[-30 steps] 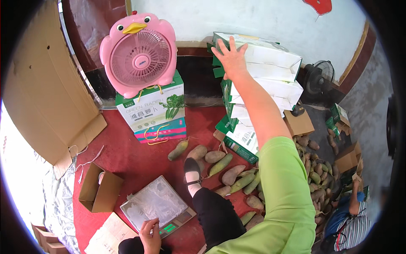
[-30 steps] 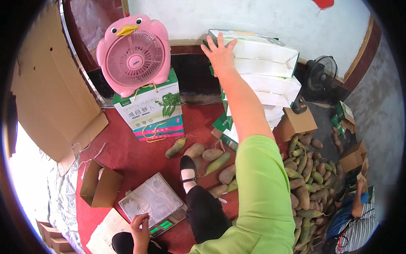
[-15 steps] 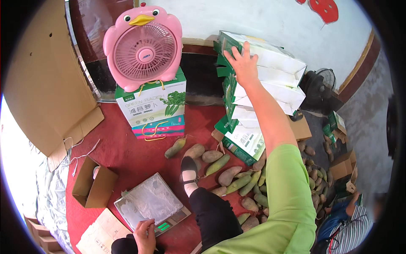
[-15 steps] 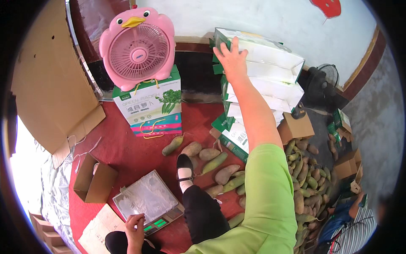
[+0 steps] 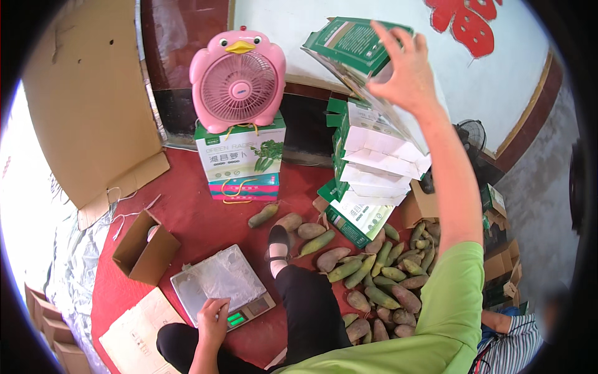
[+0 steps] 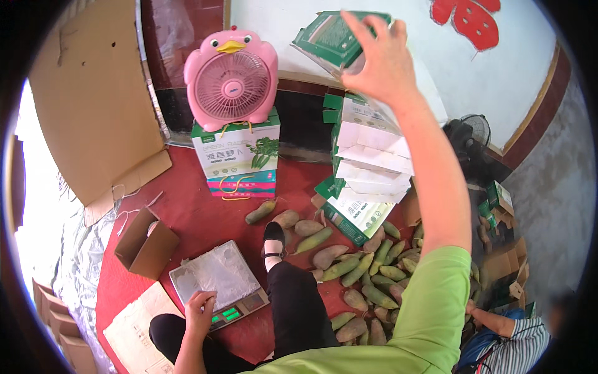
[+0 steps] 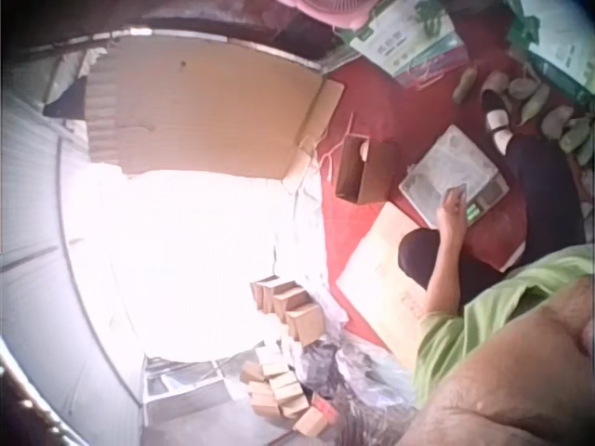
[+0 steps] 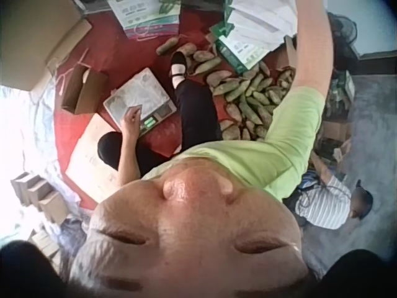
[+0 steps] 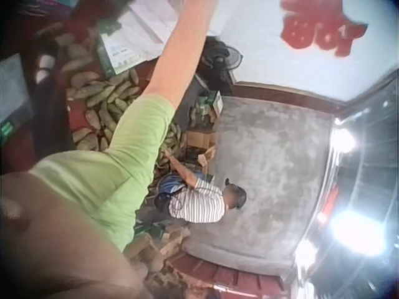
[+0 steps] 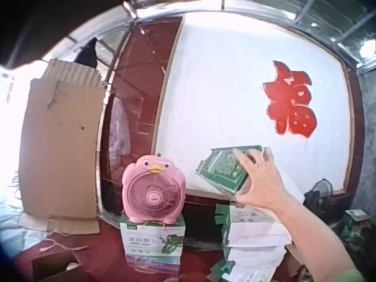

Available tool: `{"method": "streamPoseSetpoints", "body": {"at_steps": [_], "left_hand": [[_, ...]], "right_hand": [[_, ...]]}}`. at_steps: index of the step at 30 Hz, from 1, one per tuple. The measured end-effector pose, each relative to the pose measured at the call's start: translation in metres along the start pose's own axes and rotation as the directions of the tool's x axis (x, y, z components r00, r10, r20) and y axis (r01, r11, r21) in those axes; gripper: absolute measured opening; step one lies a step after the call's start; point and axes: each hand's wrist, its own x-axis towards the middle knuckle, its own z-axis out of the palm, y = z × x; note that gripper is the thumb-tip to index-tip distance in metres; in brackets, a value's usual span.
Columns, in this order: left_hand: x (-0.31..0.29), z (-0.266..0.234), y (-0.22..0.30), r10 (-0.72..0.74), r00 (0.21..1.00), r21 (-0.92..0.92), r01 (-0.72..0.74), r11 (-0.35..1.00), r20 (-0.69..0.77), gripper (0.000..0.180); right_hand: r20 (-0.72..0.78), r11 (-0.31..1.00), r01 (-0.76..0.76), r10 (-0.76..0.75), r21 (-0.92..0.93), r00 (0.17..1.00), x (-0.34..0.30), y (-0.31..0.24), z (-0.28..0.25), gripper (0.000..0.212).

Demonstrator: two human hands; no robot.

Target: Weighing and packing root vegetables into cardboard boxes.

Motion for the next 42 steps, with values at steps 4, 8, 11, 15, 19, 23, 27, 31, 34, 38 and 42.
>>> {"method": "streamPoseSetpoints", "body": {"at_steps": [4,8,11,15,19,23,27,31,34,38,42], "left_hand": [[-0.003,-0.007,0.004,0.006,1.0,-0.088,-0.006,0.996,0.002,0.012],[-0.006,-0.024,-0.008,-0.075,0.996,-0.202,0.063,0.977,-0.052,0.019],[0.003,-0.037,-0.012,-0.082,0.997,-0.427,0.076,0.901,0.005,0.039],[0.029,-0.08,0.011,0.016,0.998,-0.476,-0.046,0.878,-0.066,0.075],[0.043,-0.132,0.006,-0.066,0.928,-0.554,-0.16,0.817,-0.366,0.085],[0.02,-0.161,-0.02,-0.139,0.899,-0.638,-0.179,0.749,-0.416,0.079],[-0.001,-0.178,-0.041,-0.123,0.933,-0.692,-0.157,0.705,-0.337,0.057],[-0.013,-0.194,-0.032,-0.27,0.874,-0.708,-0.111,0.697,-0.403,0.027],[-0.018,-0.195,-0.022,-0.325,0.824,-0.634,-0.053,0.772,-0.465,0.018],[-0.013,-0.187,-0.02,-0.331,0.788,-0.524,0.013,0.852,-0.519,0.016],[-0.001,-0.163,-0.012,-0.103,0.822,-0.173,0.006,0.985,-0.56,0.013]], "right_hand": [[-0.102,0.993,0.098,-0.091,0.067,0.991,0.047,-0.018,-0.077,0.097],[0.107,0.882,0.012,-0.071,0.471,0.992,0.079,-0.056,-0.125,0.107],[0.309,0.595,-0.248,0.0,0.764,0.951,0.09,-0.084,-0.163,0.113],[0.288,0.368,-0.245,-0.065,0.897,0.955,0.09,-0.127,-0.162,0.115],[0.241,-0.131,-0.268,-0.192,0.954,0.951,0.084,-0.171,-0.121,0.123],[0.205,-0.386,-0.297,-0.261,0.874,0.943,0.07,-0.211,-0.084,0.123],[-0.017,-0.703,-0.157,-0.233,0.694,0.972,0.048,-0.242,-0.049,0.091],[0.344,-0.435,-0.447,-0.298,0.782,0.891,0.005,-0.239,0.005,0.098],[0.397,-0.484,-0.592,-0.451,0.644,0.8,-0.034,-0.253,0.027,0.108],[0.598,-0.547,-0.738,-0.457,0.395,0.658,-0.106,-0.263,0.079,0.095],[0.719,-0.341,-0.892,-0.534,0.298,0.445,-0.167,-0.278,0.098,0.074]]}}
